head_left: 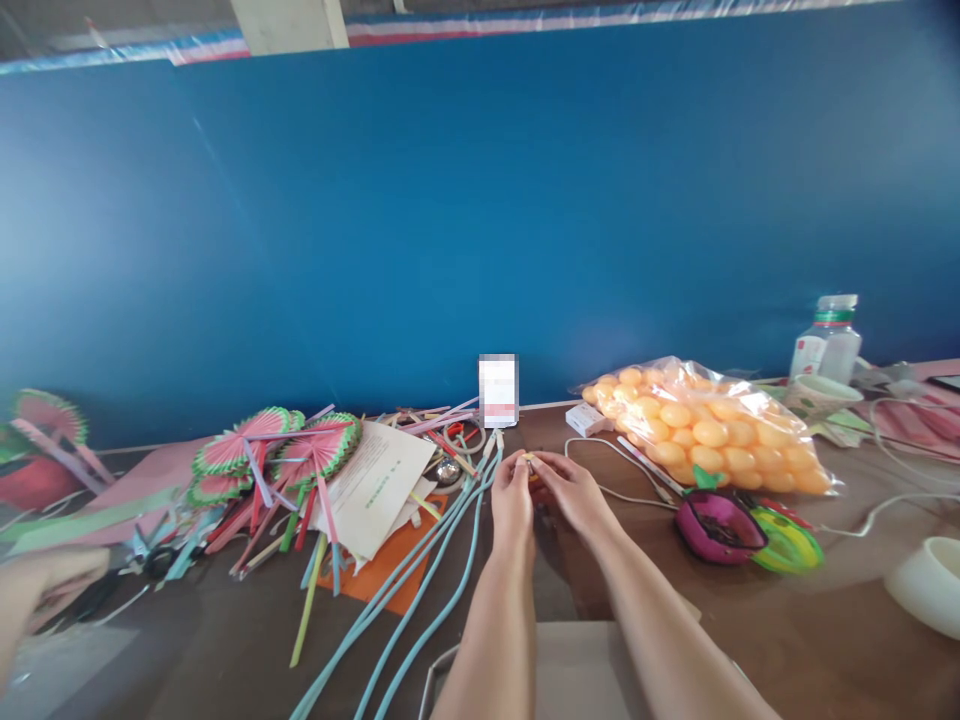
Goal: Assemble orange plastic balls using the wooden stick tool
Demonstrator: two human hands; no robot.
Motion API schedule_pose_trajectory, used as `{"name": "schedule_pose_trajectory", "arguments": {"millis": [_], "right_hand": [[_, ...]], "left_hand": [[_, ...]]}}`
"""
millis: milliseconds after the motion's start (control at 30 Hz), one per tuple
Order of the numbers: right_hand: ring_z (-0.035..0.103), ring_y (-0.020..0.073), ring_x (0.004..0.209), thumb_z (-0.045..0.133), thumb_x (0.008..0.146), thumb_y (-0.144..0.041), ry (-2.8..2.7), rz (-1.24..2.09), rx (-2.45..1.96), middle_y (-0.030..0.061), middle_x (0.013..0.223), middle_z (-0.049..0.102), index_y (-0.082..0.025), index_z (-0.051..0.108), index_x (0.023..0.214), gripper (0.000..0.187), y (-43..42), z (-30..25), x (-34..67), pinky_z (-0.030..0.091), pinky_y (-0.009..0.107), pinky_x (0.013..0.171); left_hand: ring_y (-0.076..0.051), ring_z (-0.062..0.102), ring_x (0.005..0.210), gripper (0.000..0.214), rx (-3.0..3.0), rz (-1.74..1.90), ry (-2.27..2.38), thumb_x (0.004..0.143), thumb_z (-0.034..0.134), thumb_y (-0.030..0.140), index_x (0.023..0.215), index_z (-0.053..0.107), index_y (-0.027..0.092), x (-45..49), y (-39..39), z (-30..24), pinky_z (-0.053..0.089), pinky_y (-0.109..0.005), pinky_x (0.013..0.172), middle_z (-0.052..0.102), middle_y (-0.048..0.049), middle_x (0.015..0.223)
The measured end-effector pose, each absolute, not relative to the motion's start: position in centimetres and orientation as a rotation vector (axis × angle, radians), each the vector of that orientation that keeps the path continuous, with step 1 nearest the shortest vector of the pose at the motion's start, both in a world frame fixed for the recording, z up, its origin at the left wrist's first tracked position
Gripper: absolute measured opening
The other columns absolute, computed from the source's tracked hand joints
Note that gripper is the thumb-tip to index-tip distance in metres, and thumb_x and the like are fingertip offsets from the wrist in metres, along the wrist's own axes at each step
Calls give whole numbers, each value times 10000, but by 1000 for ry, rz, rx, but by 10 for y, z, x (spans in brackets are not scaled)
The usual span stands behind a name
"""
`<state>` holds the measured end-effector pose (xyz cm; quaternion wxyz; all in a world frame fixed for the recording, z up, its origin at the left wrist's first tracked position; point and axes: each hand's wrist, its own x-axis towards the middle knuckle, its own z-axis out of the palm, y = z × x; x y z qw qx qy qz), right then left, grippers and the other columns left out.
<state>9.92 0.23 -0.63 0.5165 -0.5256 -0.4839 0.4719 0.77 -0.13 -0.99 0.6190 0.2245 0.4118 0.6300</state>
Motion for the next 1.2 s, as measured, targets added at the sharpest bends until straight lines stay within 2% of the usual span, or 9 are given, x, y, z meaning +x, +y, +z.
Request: {"name": "schedule_pose_trajectory", "arguments": {"millis": [300,633,1200], "right_hand": [[695,246,888,660,742,-545,-1204,1127,-1286,63,990,748,-224,734,991,413,4,-9,100,558,347,755],[695,237,809,671,734,-560,-1169,1159,-1260,74,966,746,-207,730,1001,447,3,-8,99,558,355,715],[698,247,868,670,736,-548,-1185,1118,-1279,70,992,747,-216,722,996,425,4,-11,100,560,356,752]], "left_hand": [[-185,679,708,355,498,1449,960,802,667,319,1102,613,137,8,0,-12,541,-301,663,693,-84,861],[-188,676,716,348,509,1460,957,782,685,341,1057,619,138,8,-2,-9,539,-310,675,689,-86,869],[-211,683,765,335,521,1465,950,772,692,377,1009,626,150,9,-4,-7,545,-330,703,682,-80,844]]}}
